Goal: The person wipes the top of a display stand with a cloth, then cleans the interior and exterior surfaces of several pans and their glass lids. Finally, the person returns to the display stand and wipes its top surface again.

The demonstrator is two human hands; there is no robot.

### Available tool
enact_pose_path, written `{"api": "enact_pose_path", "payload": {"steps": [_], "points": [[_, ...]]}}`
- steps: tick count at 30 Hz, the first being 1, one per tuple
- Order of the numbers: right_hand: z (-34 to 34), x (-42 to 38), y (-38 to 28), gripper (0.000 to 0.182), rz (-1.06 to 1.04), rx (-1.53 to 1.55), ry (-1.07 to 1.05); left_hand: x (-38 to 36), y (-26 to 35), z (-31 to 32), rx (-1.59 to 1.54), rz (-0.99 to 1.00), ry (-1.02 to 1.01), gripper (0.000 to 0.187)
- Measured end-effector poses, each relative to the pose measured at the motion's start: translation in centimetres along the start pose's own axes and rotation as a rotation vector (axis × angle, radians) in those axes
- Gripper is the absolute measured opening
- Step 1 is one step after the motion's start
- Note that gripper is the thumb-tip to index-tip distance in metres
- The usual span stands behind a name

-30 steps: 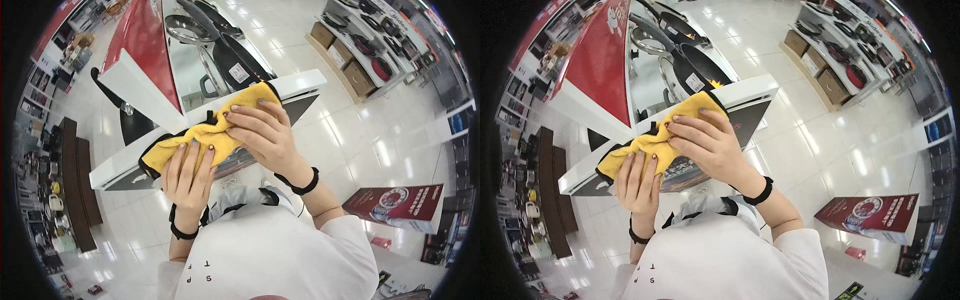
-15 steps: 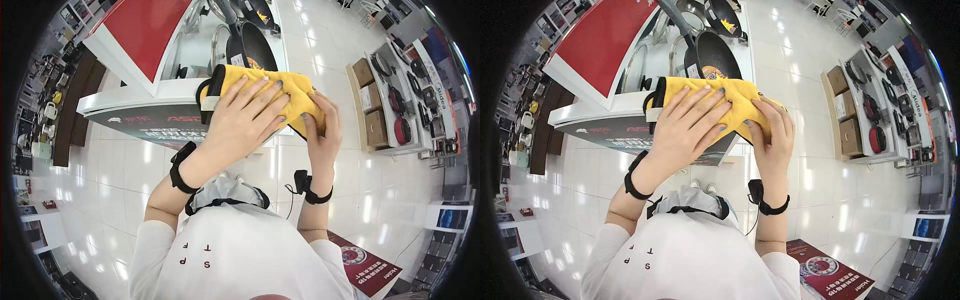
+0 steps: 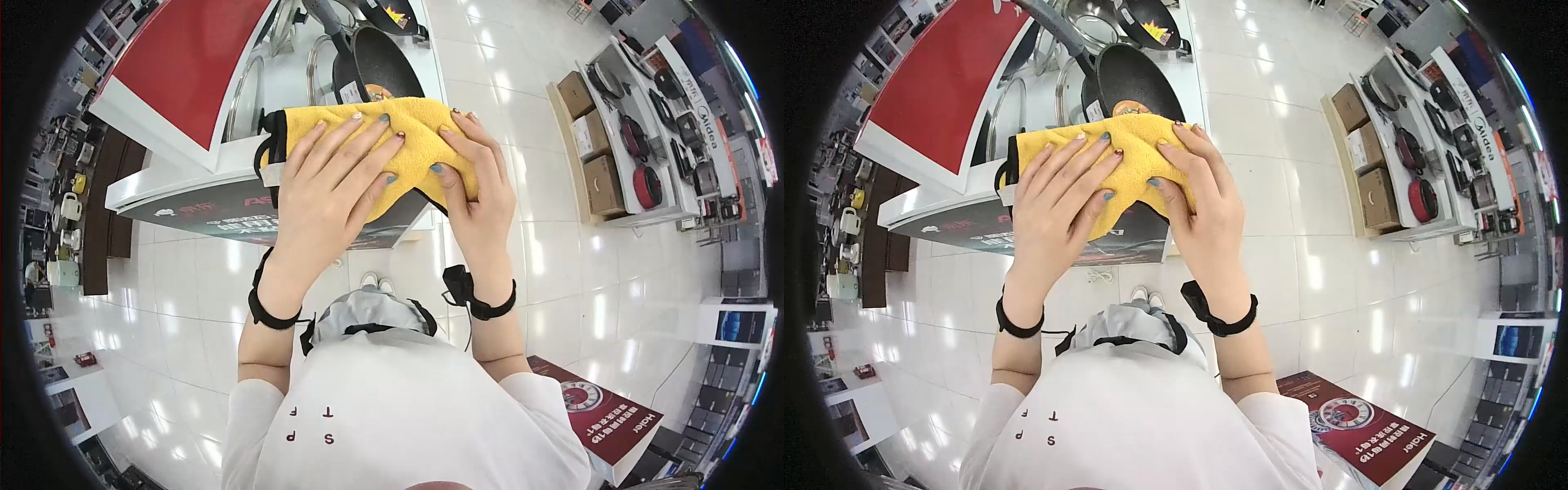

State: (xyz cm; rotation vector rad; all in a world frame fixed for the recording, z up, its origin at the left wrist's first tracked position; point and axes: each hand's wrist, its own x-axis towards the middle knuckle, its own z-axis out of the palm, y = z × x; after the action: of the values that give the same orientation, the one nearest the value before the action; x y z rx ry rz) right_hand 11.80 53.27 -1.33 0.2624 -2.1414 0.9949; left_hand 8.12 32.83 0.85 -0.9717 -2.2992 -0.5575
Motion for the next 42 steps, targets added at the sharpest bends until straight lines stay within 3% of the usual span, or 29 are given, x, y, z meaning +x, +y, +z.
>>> {"api": "enact_pose_path", "payload": {"steps": [6,8,10,12,15,17,18,20,22,24,26,28,29,32,33,36,38,40,42], "points": [[0.3,-3.0,4.1,0.036,0.025,0.200,0.131,2.0,1.8,2.1,-0.012,0.121,-0.047,0.038],[0.1,-5.3,6.3,0.033,0.291,0.199,-0.011,2.7,3.1,3.2,-0.010,0.155,-0.042,0.038],[0.8,-6.9,8.3,0.032,0.259,0.196,-0.030,3.5,4.8,4.1,0.022,0.189,-0.070,0.039],[1.6,-8.2,9.3,0.034,0.332,0.311,-0.086,4.0,6.0,6.1,0.101,0.262,-0.026,0.028],[2.7,-10.0,11.0,0.042,0.379,0.335,-0.111,4.4,7.4,8.7,0.203,0.350,-0.116,0.023],[3.5,-11.8,12.8,0.051,0.481,0.368,-0.188,4.2,8.2,10.6,0.528,0.473,-0.356,0.022],[4.1,-12.9,13.9,0.055,0.442,0.361,-0.197,3.2,7.9,12.4,0.570,0.543,-0.267,0.022],[5.2,-15.3,16.1,0.057,0.492,0.386,-0.288,1.4,8.9,15.0,0.755,0.541,-0.590,0.022],[7.6,-19.9,19.9,0.058,0.522,0.340,-0.321,-1.7,8.4,19.3,0.852,0.547,-0.669,0.021],[8.6,-21.9,21.0,0.059,0.550,0.295,-0.350,-6.4,7.1,25.5,0.733,0.416,-0.848,0.021],[9.0,-23.0,20.8,0.060,0.687,0.459,-0.297,-8.8,6.2,28.6,0.784,0.445,-0.819,0.022],[9.3,-22.9,20.6,0.056,0.699,0.375,-0.277,-9.5,5.7,29.5,0.801,0.555,-0.731,0.014],[8.9,-22.9,20.7,0.053,0.721,0.386,-0.304,-10.0,5.4,29.9,0.826,0.580,-0.790,0.016],[8.5,-22.1,20.0,0.042,0.767,0.431,-0.318,-10.7,5.5,28.2,0.919,0.566,-0.829,0.027],[8.8,-22.3,20.6,0.042,0.771,0.552,-0.303,-9.6,5.5,27.0,0.943,0.745,-0.924,0.030],[8.7,-22.0,20.5,0.042,0.736,0.686,-0.242,-5.8,7.2,20.8,1.020,0.720,-0.839,0.037],[7.9,-21.2,19.7,0.042,0.695,0.701,-0.200,-7.7,5.5,21.9,0.858,0.675,-0.844,0.043],[6.4,-19.0,17.4,0.046,0.703,0.687,-0.175,-6.1,5.7,18.6,0.578,0.561,-0.688,0.047],[5.2,-16.8,15.3,0.045,0.670,0.671,-0.136,-3.3,6.2,14.4,0.570,0.584,-0.705,0.046]]}}
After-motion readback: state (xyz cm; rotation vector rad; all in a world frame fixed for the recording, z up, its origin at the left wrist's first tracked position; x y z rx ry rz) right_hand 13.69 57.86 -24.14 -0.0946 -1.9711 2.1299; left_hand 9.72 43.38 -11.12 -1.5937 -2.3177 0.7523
